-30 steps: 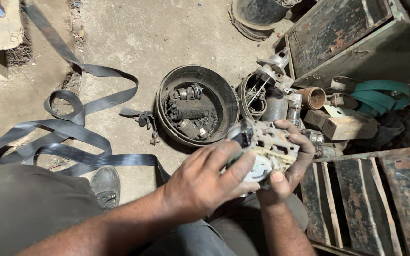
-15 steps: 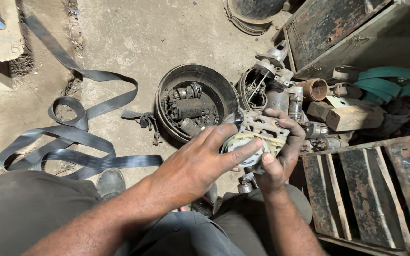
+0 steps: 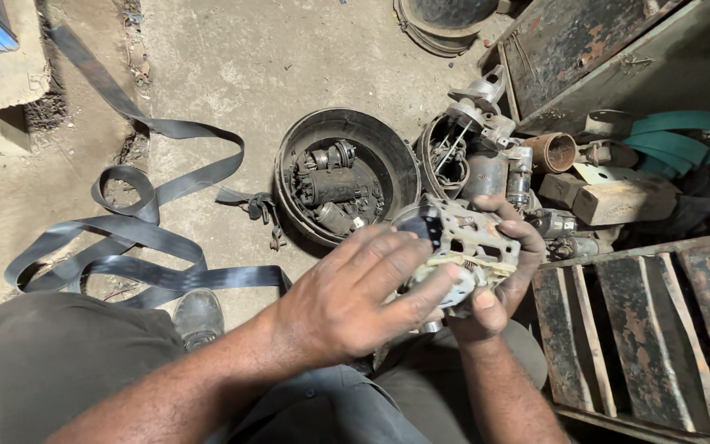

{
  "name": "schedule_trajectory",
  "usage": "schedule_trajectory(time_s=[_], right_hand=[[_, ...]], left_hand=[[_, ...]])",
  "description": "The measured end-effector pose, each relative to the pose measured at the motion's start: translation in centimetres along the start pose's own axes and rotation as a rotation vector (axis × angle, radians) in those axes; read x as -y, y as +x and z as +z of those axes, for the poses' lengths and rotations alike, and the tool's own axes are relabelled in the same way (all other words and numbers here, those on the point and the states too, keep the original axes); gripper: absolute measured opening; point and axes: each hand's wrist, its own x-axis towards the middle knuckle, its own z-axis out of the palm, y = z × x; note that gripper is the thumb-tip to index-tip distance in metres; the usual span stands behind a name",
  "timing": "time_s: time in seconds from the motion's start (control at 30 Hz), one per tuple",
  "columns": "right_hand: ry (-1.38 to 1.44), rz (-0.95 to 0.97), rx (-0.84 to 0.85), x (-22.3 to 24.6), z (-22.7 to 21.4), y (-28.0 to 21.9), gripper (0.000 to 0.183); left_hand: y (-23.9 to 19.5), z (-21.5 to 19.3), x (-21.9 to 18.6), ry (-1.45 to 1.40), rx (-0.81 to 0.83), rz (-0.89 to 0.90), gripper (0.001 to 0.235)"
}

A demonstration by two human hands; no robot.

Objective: The person sits on the floor and cleans a small mechanical part using a black strap. They repeatedly rub the strap against the part's surfaces and rotate it to access different sides. The person also uses their fingers to wipe the part while holding it.

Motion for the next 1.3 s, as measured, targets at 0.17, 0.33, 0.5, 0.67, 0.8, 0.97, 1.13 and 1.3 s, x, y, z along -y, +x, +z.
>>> schedule_trajectory(time_s=[0.17, 0.33, 0.5, 0.67, 0.8, 0.97, 1.13, 1.3], right_hand=[[-0.059, 0.001, 0.002, 0.3, -0.4, 0.1, 0.068], [-0.064, -0.013, 0.008, 0.2, -0.2, 0.0, 0.069], [-0.068, 0.001, 0.008, 0.0, -0.1, -0.2, 0.067], [0.028, -0.008, 0.001, 0.2, -0.2, 0.1, 0.071], [0.196, 0.014, -0.025, 0.8, -0.8, 0.0, 0.072], [0.151, -0.071, -0.040, 0.7, -2.0, 0.9, 0.072], [0.168, -0.083, -0.030, 1.0, -3.0, 1.4, 0.071], [0.219, -0.124, -0.042, 1.1, -3.0, 2.1, 0.067]], left_hand=[[0.9, -0.8, 0.2, -0.076, 0.051, -0.023, 0.060], [0.5, -0.7, -0.1, -0.160, -0.027, -0.047, 0.059], [0.1, -0.3, 0.4, -0.077, -0.035, -0.013, 0.049], [-0.1, 0.7, 0.6, -0.149, -0.083, 0.024, 0.068], [-0.3, 1.5, -0.1, -0.285, -0.130, -0.187, 0.093], [0.6, 0.6, -0.9, -0.435, 0.197, -0.553, 0.081], [2.1, -1.9, -2.8, -0.300, 0.297, -0.537, 0.055], [2.7, -2.6, -2.7, -0.209, 0.467, -0.542, 0.080]])
